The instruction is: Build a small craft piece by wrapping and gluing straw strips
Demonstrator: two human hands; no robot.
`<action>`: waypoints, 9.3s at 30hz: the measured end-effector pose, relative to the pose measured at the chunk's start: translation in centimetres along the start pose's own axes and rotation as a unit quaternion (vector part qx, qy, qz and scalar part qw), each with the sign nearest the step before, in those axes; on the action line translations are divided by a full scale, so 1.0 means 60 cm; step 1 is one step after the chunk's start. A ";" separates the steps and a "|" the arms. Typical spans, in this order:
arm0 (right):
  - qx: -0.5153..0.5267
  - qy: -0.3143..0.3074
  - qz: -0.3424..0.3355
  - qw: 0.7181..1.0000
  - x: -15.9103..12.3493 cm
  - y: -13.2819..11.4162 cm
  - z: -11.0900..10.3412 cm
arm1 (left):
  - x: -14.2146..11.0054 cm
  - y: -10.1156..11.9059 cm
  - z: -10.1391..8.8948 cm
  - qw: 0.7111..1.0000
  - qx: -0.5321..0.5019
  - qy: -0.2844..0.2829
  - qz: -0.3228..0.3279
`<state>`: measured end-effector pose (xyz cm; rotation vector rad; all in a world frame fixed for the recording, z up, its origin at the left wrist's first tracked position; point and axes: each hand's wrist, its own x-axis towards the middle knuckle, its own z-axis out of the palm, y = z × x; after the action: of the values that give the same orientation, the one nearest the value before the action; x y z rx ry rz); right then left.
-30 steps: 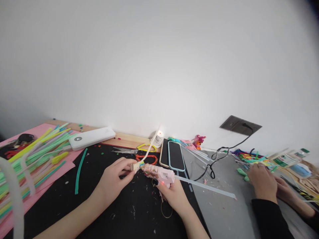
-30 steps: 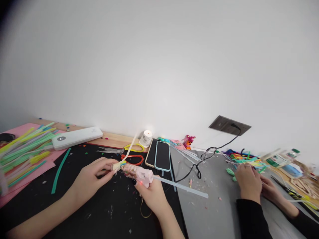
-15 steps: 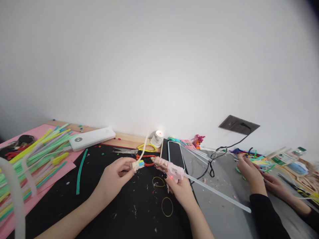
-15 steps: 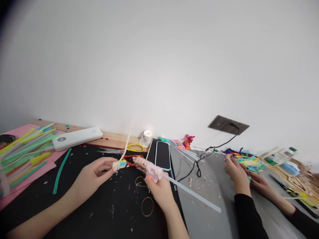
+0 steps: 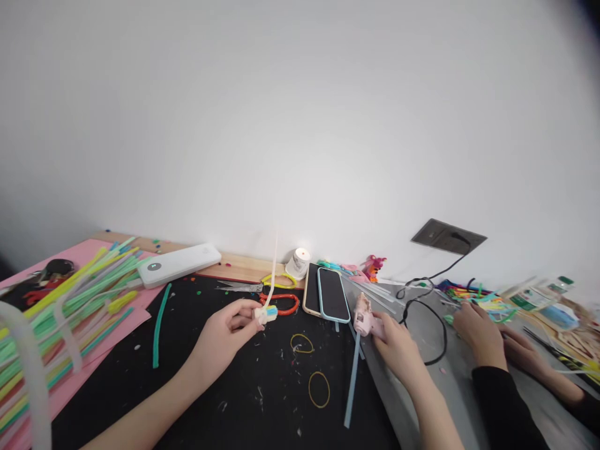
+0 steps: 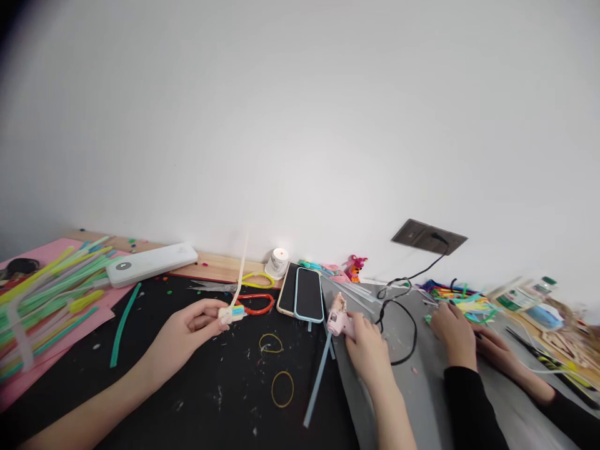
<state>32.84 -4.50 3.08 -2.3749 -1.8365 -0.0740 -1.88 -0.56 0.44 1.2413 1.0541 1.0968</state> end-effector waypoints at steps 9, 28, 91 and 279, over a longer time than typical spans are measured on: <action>-0.097 -0.055 0.094 0.989 0.027 0.017 -0.005 | -0.007 0.009 0.007 1.000 0.017 -0.009 0.016; 0.488 0.124 -0.222 0.835 -0.032 -0.301 -0.007 | -0.012 0.010 0.007 0.992 0.090 -0.050 0.079; 0.546 0.023 -0.263 0.795 -0.060 -0.307 0.037 | 0.003 0.025 0.000 0.887 -0.381 0.055 -0.255; 0.766 -0.106 -0.037 0.633 -0.055 -0.318 0.054 | -0.017 0.010 0.011 0.996 0.059 -0.006 0.065</action>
<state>13.40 -2.50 0.98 -0.9954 -1.0307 1.2451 -1.43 -1.69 1.09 1.4254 1.0539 1.1367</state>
